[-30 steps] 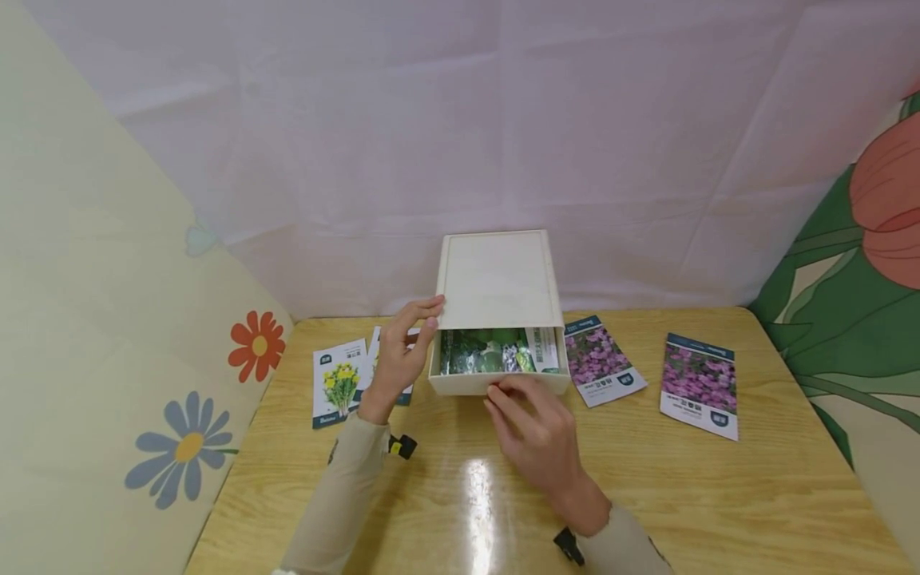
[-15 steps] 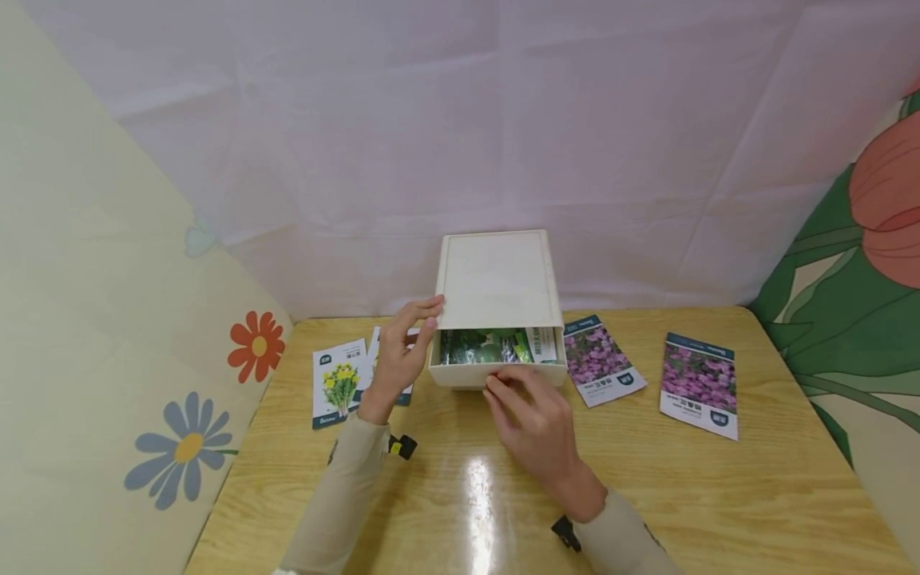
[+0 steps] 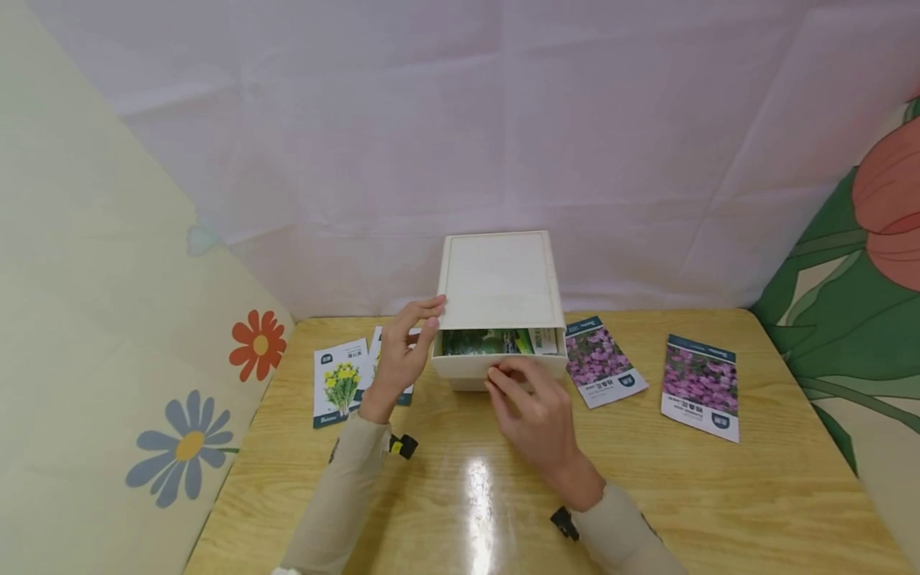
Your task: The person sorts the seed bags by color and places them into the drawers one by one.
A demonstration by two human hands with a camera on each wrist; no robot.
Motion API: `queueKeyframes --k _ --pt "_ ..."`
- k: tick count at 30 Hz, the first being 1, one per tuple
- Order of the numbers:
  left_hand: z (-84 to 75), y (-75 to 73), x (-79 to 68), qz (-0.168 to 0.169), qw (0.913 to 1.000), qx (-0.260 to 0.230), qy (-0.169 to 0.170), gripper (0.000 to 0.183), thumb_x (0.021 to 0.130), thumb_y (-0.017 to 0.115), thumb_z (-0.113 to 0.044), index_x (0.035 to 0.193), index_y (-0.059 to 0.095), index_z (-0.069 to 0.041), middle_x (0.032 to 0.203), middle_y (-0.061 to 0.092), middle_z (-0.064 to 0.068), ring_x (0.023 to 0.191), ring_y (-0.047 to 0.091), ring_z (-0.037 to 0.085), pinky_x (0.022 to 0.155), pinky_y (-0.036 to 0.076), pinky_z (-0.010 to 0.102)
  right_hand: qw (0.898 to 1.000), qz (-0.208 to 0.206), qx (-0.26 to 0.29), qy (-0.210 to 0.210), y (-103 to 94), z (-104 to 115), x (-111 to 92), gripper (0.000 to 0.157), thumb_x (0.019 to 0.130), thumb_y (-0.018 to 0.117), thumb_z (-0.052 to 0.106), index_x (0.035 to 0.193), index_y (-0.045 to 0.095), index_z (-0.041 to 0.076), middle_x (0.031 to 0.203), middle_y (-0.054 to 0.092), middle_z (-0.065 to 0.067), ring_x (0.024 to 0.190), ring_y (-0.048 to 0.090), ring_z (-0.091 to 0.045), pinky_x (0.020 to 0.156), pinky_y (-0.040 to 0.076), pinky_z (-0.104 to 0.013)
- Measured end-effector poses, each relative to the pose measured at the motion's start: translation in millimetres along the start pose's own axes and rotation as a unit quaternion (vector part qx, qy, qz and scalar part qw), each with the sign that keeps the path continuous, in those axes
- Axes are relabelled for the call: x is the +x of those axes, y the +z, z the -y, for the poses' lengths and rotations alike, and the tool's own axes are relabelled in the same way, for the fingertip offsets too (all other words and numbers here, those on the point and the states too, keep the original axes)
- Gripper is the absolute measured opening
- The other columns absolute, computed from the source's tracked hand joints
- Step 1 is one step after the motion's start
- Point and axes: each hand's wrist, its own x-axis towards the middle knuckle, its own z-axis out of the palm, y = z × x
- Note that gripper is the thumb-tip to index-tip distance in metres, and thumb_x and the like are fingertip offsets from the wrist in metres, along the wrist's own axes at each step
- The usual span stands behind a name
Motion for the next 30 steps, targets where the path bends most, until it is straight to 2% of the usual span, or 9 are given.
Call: queueKeyframes --k 7,12,21,30 --pt "-2.3 1.6 0.8 -0.008 0.9999 0.008 -0.006 0.022 0.101 0.062 0.009 0.12 0.072 0.003 0.137 0.07 0.021 0.121 0.071 0.039 0.082 0.066 0.027 1.0 0.016 -0.002 0.021 1.2 -3.6 1.1 0.022 0.088 0.083 0.01 0.107 0.082 0.0 0.107 0.074 -0.016 0.091 0.073 -0.029 0.073 0.065 -0.039" --pt "-3.7 2.9 1.0 -0.01 0.9997 0.009 -0.018 0.022 0.1 0.06 0.014 0.119 0.07 0.009 0.136 0.068 0.028 0.12 0.069 0.046 0.082 0.067 0.029 0.999 0.022 -0.016 0.027 2.9 -7.9 2.8 0.022 0.088 0.082 0.011 0.108 0.082 0.0 0.108 0.074 -0.017 0.092 0.073 -0.03 0.075 0.065 -0.041" --pt "-1.9 1.1 0.6 -0.004 0.9999 0.005 -0.009 0.022 0.103 0.062 0.004 0.122 0.072 0.001 0.139 0.07 0.018 0.122 0.071 0.037 0.082 0.066 0.027 0.999 0.017 -0.005 0.027 6.8 -12.9 6.1 0.025 0.081 0.086 0.003 0.106 0.082 -0.001 0.107 0.074 -0.018 0.09 0.073 -0.031 0.072 0.065 -0.041" --pt "-1.2 0.0 0.1 0.004 1.0 0.003 -0.007 0.021 0.108 0.06 -0.008 0.125 0.07 0.0 0.143 0.068 0.015 0.124 0.07 0.034 0.084 0.067 0.029 1.0 0.011 0.01 0.024 9.1 -16.8 9.0 0.03 0.077 0.088 -0.003 0.107 0.082 -0.002 0.107 0.073 -0.017 0.088 0.073 -0.029 0.071 0.064 -0.037"
